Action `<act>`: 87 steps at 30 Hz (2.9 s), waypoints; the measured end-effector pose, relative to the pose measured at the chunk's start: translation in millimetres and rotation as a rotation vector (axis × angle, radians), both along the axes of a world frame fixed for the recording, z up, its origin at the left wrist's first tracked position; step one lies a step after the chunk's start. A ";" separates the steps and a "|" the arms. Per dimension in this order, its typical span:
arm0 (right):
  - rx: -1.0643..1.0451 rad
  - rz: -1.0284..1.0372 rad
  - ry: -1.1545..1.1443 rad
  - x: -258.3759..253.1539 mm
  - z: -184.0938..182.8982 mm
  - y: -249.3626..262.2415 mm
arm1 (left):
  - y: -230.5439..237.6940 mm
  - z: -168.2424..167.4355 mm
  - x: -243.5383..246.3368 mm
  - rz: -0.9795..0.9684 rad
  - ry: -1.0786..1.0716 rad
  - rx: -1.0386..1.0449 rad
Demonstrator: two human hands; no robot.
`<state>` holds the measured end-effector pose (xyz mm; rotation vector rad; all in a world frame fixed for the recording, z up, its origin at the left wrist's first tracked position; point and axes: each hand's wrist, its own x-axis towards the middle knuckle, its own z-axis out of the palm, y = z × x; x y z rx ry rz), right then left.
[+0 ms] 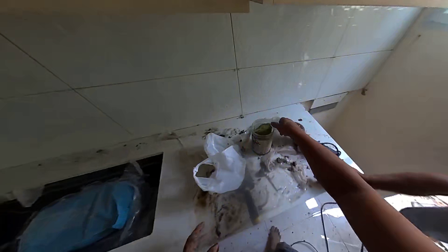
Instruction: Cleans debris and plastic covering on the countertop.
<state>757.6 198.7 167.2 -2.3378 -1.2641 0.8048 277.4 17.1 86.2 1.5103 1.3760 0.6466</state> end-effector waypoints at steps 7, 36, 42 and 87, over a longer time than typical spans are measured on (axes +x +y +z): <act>-0.014 0.214 0.059 14.7 -33.5 47.7 | 72.3 27.2 76.5 0.033 0.278 0.319; 0.169 -0.337 0.154 272.2 -43.4 87.5 | 189.7 48.2 160.2 0.629 0.559 0.063; 0.167 -0.125 0.057 261.0 -33.3 58.6 | 185.8 87.1 145.4 0.792 0.502 0.117; 0.078 0.071 0.600 286.5 -6.0 -172.9 | 236.4 174.8 448.7 -0.318 0.153 0.482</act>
